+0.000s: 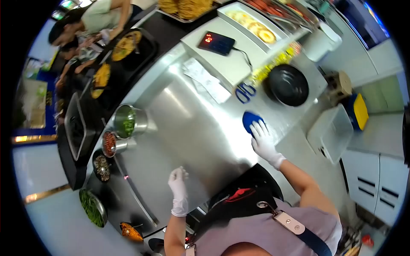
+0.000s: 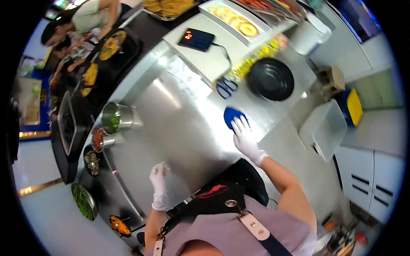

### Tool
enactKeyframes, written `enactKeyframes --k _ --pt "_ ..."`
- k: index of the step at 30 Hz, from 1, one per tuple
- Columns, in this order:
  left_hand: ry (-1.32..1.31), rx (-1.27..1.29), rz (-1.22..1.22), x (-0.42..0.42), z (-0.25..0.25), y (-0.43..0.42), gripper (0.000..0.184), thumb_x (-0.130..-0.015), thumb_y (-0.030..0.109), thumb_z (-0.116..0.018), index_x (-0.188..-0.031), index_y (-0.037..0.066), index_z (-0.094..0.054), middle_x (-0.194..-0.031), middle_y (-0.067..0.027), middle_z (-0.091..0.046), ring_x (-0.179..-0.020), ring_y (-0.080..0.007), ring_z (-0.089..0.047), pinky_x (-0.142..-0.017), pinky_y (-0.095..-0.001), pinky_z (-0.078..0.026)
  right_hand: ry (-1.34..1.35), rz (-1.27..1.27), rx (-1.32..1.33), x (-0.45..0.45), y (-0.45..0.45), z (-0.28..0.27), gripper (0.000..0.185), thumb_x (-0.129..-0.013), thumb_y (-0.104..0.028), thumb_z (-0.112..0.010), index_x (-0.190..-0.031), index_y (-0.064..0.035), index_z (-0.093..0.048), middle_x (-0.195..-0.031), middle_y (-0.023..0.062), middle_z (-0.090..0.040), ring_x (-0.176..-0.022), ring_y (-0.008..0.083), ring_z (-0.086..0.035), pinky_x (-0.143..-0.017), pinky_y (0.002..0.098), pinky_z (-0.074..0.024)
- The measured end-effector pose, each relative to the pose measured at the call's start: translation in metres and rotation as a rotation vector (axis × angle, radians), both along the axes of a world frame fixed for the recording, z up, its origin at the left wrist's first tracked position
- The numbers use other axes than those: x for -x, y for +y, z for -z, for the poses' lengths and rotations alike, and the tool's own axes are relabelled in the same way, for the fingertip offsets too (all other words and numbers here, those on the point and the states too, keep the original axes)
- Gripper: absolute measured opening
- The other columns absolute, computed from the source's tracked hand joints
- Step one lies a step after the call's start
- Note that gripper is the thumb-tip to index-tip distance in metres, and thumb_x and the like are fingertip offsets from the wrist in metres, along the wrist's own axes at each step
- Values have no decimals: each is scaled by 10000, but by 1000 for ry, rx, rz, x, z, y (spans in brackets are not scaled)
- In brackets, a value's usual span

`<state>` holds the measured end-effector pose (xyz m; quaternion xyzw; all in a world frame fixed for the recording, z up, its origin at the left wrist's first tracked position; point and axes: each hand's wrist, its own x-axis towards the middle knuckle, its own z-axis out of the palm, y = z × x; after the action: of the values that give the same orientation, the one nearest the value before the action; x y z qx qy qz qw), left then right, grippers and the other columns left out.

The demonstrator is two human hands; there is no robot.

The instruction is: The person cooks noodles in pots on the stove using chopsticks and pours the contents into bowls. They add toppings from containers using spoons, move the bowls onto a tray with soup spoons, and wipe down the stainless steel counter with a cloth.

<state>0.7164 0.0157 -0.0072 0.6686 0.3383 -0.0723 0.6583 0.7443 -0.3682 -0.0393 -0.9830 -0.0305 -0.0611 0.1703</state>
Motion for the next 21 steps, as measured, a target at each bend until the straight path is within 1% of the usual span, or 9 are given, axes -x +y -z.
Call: enactKeyframes --k 1,4,7,13,15,17,18,19,21 --pt "-14 -3 57 5 1 -5 181 -939 169 -625 -1013 5 -638 -853 -58 -652 -712 -121 -617 -634 -248 -500 36 -112 -14 -7 -10 -13 509 -762 -76 -587 -1266 -13 -551 -1332 197 -520 -1290 411 -420 -1114 509 -281" --pt "-14 -23 91 20 0 -17 165 -945 157 -601 -997 9 -652 -853 -44 -652 -731 -117 -618 -662 -253 -507 -81 64 -36 -28 -63 -6 482 -758 -67 -591 -1232 15 -562 -1352 221 -499 -1302 419 -403 -1121 506 -268" --pt "14 45 -30 42 6 -25 178 -952 154 -587 -1016 8 -667 -867 -43 -662 -749 -114 -622 -687 -249 -507 -70 -72 21 -33 -89 3 523 -749 -60 -590 -1245 63 -482 -1456 249 -355 -1352 458 -296 -1137 503 -235" --pt "37 107 -255 105 29 -35 189 -951 158 -583 -1006 -5 -661 -875 -67 -672 -747 -128 -641 -654 -252 -519 -48 -159 -80 -33 -93 22 505 -752 -28 -559 -1241 50 -458 -1480 259 -313 -1369 457 -274 -1152 518 -192" --pt "-74 -144 -139 133 48 -29 181 -956 148 -573 -1004 -4 -659 -878 -69 -673 -746 -128 -641 -662 -256 -522 -30 -222 -80 -20 -81 20 556 -767 -24 -547 -1306 44 -432 -1488 251 -305 -1374 452 -270 -1155 512 -183" --pt "-58 -78 -213 149 29 -26 179 -960 153 -573 -1005 3 -659 -879 -68 -673 -752 -136 -644 -674 -262 -529 28 -359 -104 0 -58 13 626 -773 -42 -557 -1373 29 -392 -1492 245 -301 -1380 448 -262 -1159 509 -173" --pt "-21 22 -346 152 12 -25 181 -961 161 -576 -1005 6 -660 -876 -66 -672 -755 -138 -644 -680 -266 -533 43 -415 -101 12 -42 11 655 -777 -54 -567 -1401 11 -379 -1493 236 -304 -1388 448 -253 -1159 507 -172" --pt "17 126 -475 159 2 -22 183 -963 168 -578 -1004 9 -660 -872 -64 -670 -758 -141 -645 -686 -270 -536 26 -488 -74 24 -25 9 628 -776 -64 -571 -1371 39 -401 -1483 248 -312 -1381 461 -257 -1158 515 -173" --pt "9 125 -534 177 0 -13 199 -965 183 -579 -1019 8 -658 -874 -64 -669 -765 -149 -646 -696 -280 -543 85 -527 -57 41 16 -1 604 -770 -69 -567 -1338 73 -419 -1455 277 -330 -1372 466 -269 -1151 531 -188"
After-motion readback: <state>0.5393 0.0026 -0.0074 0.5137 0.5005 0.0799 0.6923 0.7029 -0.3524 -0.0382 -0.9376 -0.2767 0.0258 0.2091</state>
